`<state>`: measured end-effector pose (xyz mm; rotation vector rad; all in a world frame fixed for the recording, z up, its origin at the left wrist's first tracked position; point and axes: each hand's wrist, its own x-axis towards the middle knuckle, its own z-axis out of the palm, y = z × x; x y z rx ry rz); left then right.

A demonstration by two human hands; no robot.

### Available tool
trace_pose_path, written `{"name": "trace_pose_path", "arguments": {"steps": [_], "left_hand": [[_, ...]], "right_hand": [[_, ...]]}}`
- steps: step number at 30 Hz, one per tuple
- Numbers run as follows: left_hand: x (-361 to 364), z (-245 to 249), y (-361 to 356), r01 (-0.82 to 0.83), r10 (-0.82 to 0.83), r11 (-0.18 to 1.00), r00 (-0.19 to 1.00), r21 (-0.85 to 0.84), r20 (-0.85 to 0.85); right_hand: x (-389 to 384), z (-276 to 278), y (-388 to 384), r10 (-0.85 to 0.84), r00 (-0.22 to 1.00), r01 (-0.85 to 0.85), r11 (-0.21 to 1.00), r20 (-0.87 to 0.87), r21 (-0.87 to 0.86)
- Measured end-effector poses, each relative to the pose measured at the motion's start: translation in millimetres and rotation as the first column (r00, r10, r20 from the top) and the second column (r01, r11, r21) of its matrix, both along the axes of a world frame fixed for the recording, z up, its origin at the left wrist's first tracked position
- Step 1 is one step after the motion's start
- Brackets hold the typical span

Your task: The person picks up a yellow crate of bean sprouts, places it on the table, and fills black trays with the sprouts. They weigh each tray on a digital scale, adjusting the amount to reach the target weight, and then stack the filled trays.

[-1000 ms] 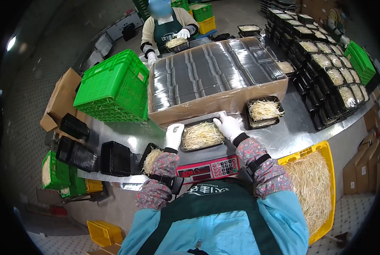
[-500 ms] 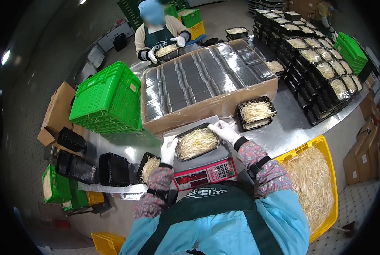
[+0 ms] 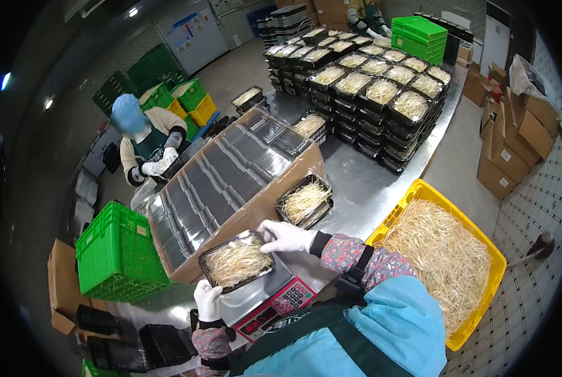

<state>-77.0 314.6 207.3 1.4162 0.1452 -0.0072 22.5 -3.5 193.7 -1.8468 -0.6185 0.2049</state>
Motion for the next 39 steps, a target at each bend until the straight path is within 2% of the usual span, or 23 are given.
{"name": "trace_pose_path", "arguments": {"steps": [2, 4, 6, 8, 9, 10, 11, 12, 13, 14, 15, 16, 20, 21, 22, 23, 24, 26, 30, 32, 36, 38, 39], "left_hand": [[17, 9, -20, 0.107, -0.104, 0.992, 0.994, -0.063, 0.039], [37, 25, -50, 0.181, -0.182, 0.983, 0.983, 0.024, 0.031], [57, 31, -75, 0.207, -0.195, 0.972, 0.975, -0.108, 0.109], [64, 68, -123, 0.165, -0.133, 0.965, 0.978, -0.202, 0.162], [70, 63, -124, 0.182, -0.155, 0.965, 0.976, -0.187, 0.15], [74, 55, -119, 0.197, -0.174, 0.965, 0.975, -0.174, 0.137], [77, 45, -116, 0.211, -0.193, 0.964, 0.974, -0.161, 0.123], [76, 34, -113, 0.177, -0.168, 0.978, 0.983, -0.115, 0.08], [73, 24, -110, 0.141, -0.139, 0.988, 0.99, -0.067, 0.036], [69, 14, -107, 0.105, -0.106, 0.994, 0.994, -0.016, -0.009], [64, 3, -106, 0.058, -0.056, 0.998, 0.996, 0.022, -0.071], [60, -2, -107, 0.063, -0.06, 0.997, 0.994, 0.033, -0.097], [47, -6, -125, 0.082, -0.061, 0.992, 0.978, 0.097, -0.201], [47, -6, -130, 0.088, -0.065, 0.991, 0.974, 0.102, -0.217], [45, -5, -134, 0.096, -0.068, 0.989, 0.968, 0.108, -0.242], [45, -7, -137, 0.102, -0.069, 0.988, 0.961, 0.112, -0.269], [46, -8, -140, 0.107, -0.073, 0.989, 0.953, 0.103, -0.293], [53, -11, -147, 0.124, -0.093, 0.989, 0.945, 0.081, -0.314], [78, -43, -165, 0.196, -0.201, 0.979, 0.912, -0.049, -0.357], [96, -60, -181, 0.255, -0.226, 0.967, 0.879, 0.014, -0.419], [136, -110, -208, 0.197, -0.151, 0.98, 0.838, 0.033, -0.525], [151, -128, -222, 0.144, -0.139, 0.989, 0.836, -0.032, -0.531], [153, -134, -227, 0.137, -0.16, 0.987, 0.877, -0.084, -0.454]], "right_hand": [[13, 21, -21, -0.021, 0.962, 0.005, 0.998, 0.273, 0.058], [22, 49, -48, 0.159, 0.987, -0.161, 0.986, -0.035, -0.047], [49, 30, -74, 0.121, 0.969, -0.06, 0.961, -0.214, 0.272], [83, 25, -117, -0.053, 0.98, 0.136, 0.884, -0.192, 0.448], [99, 32, -141, -0.239, 0.966, 0.258, 0.862, -0.099, 0.436], [121, 26, -158, -0.359, 0.928, 0.347, 0.722, -0.104, 0.599], [142, 25, -177, -0.455, 0.86, 0.483, 0.575, -0.232, 0.661], [181, -1, -196, -0.617, 0.774, 0.519, 0.487, -0.143, 0.703], [210, -10, -207, -0.612, 0.739, 0.559, 0.323, -0.282, 0.764], [246, -31, -221, -0.63, 0.696, 0.592, 0.232, -0.344, 0.772], [272, -42, -228, -0.503, 0.748, 0.558, 0.125, -0.432, 0.821], [301, -64, -242, -0.556, 0.686, 0.651, 0.179, -0.47, 0.738], [348, -100, -222, -0.677, 0.52, 0.819, 0.223, -0.52, 0.529], [359, -113, -217, -0.693, 0.511, 0.813, 0.198, -0.509, 0.547], [359, -112, -216, -0.659, 0.522, 0.837, 0.273, -0.542, 0.474], [349, -100, -204, -0.632, 0.5, 0.837, 0.176, -0.592, 0.518], [364, -111, -211, -0.518, 0.501, 0.857, 0.184, -0.693, 0.482], [358, -104, -206, -0.563, 0.482, 0.867, 0.198, -0.671, 0.457], [327, -95, -221, -0.49, 0.55, 0.831, 0.4, -0.676, 0.386], [293, -79, -224, -0.499, 0.578, 0.804, 0.482, -0.645, 0.347], [222, -70, -233, -0.502, 0.695, 0.669, 0.714, -0.515, 0.206], [189, -64, -232, -0.465, 0.725, 0.584, 0.806, -0.508, 0.095], [172, -61, -229, -0.459, 0.735, 0.564, 0.822, -0.5, 0.075]]}}
